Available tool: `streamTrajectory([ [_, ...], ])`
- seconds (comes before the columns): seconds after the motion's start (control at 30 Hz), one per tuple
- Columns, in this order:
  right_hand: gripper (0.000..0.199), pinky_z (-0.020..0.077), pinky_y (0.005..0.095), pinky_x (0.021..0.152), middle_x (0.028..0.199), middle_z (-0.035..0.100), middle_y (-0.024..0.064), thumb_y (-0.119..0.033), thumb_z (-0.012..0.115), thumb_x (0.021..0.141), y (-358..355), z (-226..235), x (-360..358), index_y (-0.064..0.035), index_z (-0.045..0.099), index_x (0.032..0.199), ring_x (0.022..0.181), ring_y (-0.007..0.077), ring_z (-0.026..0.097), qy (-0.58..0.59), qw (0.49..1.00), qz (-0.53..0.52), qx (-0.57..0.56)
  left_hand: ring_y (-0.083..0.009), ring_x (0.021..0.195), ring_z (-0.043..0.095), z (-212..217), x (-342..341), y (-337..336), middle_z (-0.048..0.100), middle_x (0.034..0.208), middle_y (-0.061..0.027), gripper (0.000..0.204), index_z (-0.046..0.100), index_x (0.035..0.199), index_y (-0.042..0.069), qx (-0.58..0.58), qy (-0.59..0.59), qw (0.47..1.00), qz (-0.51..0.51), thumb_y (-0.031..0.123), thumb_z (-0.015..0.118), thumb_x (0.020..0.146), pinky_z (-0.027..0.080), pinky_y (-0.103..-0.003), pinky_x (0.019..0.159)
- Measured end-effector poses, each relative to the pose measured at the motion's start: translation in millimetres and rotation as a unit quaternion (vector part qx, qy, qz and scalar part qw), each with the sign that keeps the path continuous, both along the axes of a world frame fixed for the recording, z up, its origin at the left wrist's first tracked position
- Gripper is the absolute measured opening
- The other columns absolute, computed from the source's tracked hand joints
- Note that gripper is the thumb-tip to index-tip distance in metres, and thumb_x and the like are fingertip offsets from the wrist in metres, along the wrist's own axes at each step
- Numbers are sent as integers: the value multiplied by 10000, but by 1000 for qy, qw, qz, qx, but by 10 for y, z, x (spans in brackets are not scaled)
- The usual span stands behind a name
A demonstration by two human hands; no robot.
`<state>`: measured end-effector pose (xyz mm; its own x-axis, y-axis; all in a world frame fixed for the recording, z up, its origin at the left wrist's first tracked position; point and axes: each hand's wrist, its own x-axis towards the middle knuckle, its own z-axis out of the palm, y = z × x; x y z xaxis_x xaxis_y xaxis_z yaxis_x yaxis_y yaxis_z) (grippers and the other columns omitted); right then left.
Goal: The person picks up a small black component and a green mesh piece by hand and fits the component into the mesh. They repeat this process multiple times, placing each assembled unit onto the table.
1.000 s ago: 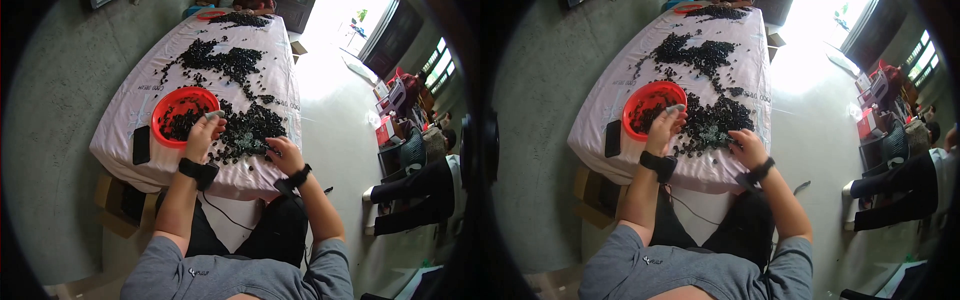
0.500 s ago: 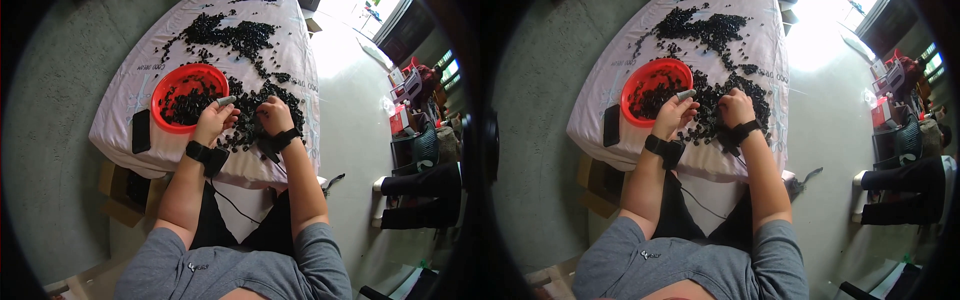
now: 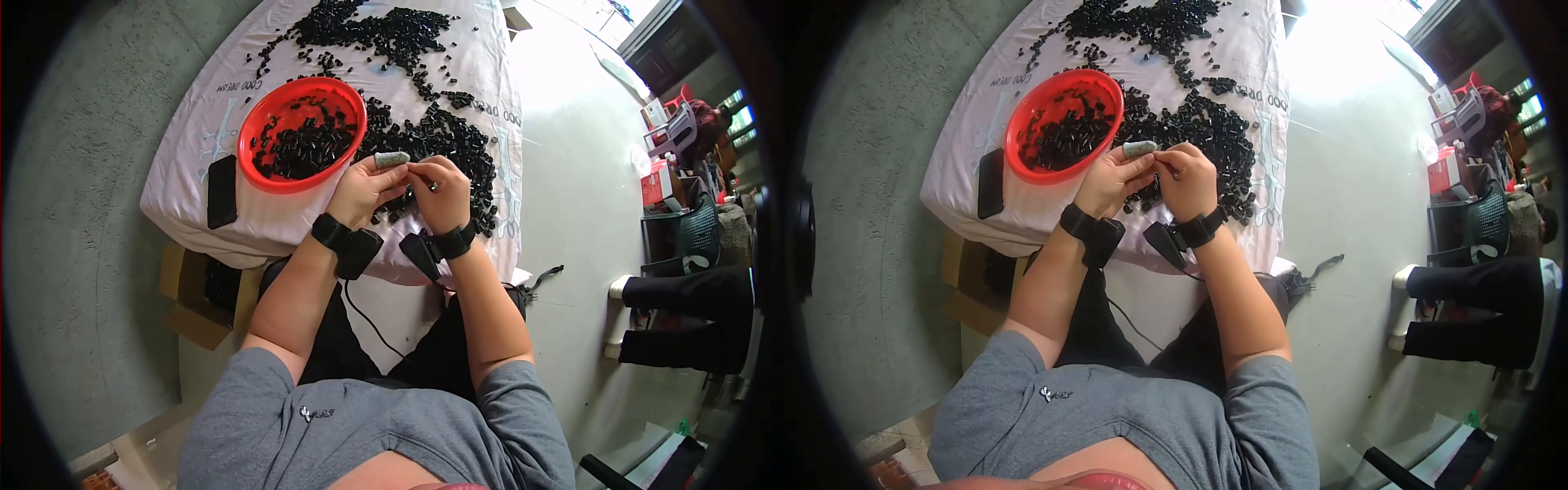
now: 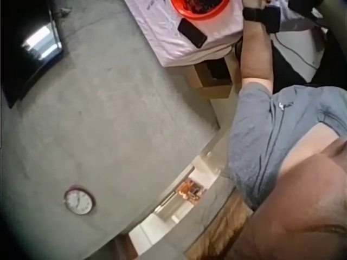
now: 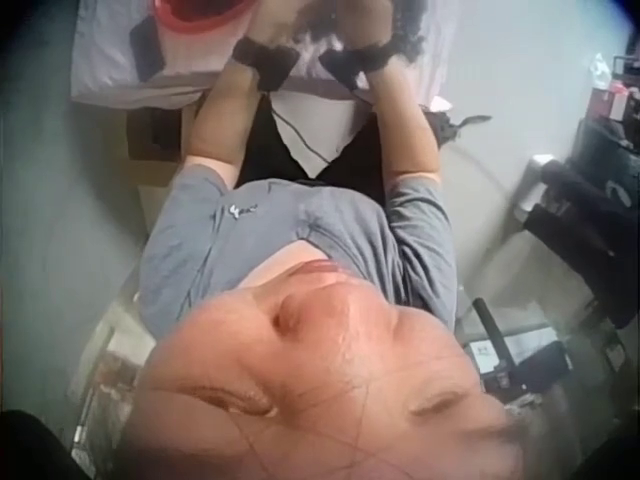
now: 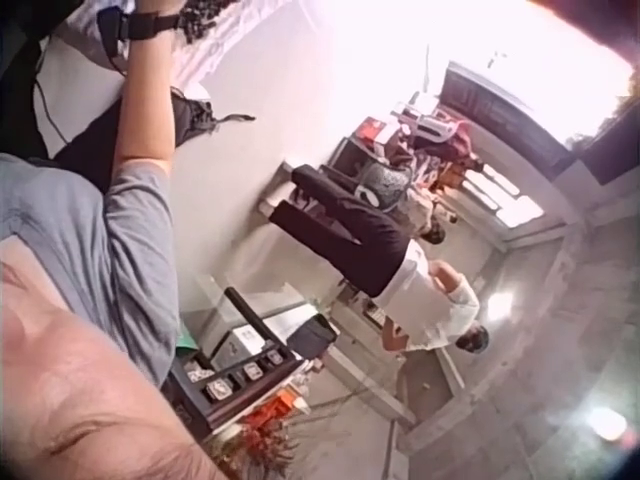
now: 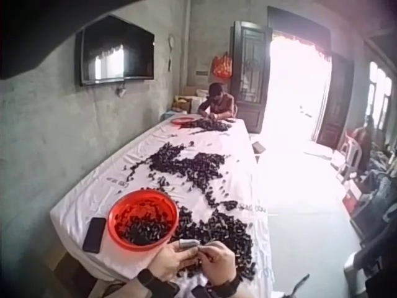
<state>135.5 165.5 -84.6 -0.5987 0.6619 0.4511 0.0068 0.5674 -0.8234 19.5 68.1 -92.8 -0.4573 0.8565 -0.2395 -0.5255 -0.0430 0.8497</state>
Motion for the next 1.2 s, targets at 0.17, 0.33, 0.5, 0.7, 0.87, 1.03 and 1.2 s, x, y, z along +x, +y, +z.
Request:
streamTrajectory([
  [0.17,151,503,257,643,818,646,89,8,670,769,45,-11,21,-15,714,912,714,170,631,-5,997,71,23,-108,821,649,-20,-25,-8,668,947,-28,158,643,1045,49,-13,17,999,40,85,631,892,544,-216,723],
  [0.33,256,501,233,673,838,643,44,-18,665,800,315,66,202,-55,688,1052,746,103,618,-38,994,86,-55,-122,834,656,60,-114,-61,670,932,-47,157,639,1039,28,5,31,998,55,57,632,884,545,-215,742],
  [0.5,212,496,264,641,800,633,60,-23,673,770,625,77,448,-66,710,974,685,141,617,-179,982,18,50,-97,822,640,87,-188,-41,679,914,-39,165,655,1026,34,11,31,999,43,50,660,862,524,-204,719],
  [0.7,161,497,311,631,779,610,89,-33,679,736,586,-24,397,-64,716,890,663,211,612,-202,972,-4,117,-55,764,620,32,-234,-138,682,911,-21,178,662,1034,54,6,36,999,30,84,676,860,506,-185,685],
  [0.87,123,503,335,642,787,601,94,-51,688,727,549,-91,279,-65,708,847,677,243,611,-182,972,26,146,-58,755,617,42,-261,-172,665,893,-12,190,652,1040,47,10,33,999,23,118,677,865,512,-183,690],
  [1.03,106,502,361,676,787,588,102,-43,690,710,504,-117,156,-71,700,812,735,287,604,-157,969,52,183,-67,764,614,3,-345,-252,654,882,-19,193,647,1026,43,-7,-24,999,22,153,672,869,519,-189,680],
  [1.2,108,496,377,694,795,582,108,-51,687,707,506,-167,97,-70,699,812,756,297,596,-176,958,36,222,-69,764,604,36,-333,-229,642,877,-18,167,646,1015,48,7,-85,996,27,155,647,887,515,-192,680],
])
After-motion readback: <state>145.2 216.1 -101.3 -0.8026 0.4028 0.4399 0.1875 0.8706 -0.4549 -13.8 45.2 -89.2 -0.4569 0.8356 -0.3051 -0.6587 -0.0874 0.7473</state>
